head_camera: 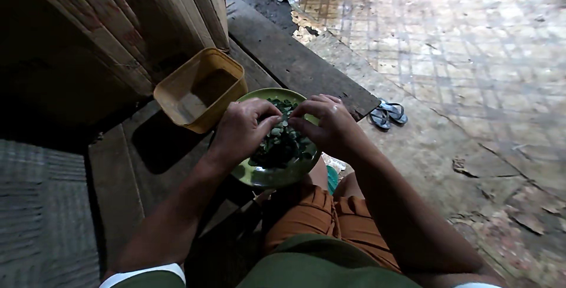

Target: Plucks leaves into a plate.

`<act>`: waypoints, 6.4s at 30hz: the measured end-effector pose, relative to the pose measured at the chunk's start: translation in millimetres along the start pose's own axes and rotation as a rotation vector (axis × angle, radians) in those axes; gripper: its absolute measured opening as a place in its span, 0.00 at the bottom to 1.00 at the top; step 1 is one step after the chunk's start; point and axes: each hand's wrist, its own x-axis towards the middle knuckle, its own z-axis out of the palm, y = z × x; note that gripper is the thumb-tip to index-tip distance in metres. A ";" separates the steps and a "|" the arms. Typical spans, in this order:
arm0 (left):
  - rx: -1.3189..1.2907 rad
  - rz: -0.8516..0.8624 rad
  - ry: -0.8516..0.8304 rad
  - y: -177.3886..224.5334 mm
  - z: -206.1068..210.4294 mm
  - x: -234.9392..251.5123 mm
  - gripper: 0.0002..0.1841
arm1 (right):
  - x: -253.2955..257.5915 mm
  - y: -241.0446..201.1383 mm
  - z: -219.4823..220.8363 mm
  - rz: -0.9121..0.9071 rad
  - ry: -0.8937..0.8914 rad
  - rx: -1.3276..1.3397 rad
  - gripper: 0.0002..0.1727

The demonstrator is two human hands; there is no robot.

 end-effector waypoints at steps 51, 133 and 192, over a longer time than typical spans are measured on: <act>-0.490 -0.457 -0.058 6.5 -10.6 6.4 0.03 | -8.1 -5.4 4.3 0.112 0.158 0.141 0.15; 0.204 0.004 -0.280 -23.3 13.3 6.1 0.09 | -8.9 12.6 0.7 0.126 0.032 -0.109 0.15; -0.683 -0.489 -0.087 15.7 -4.3 5.7 0.20 | -1.4 -14.9 17.9 0.175 0.242 0.354 0.08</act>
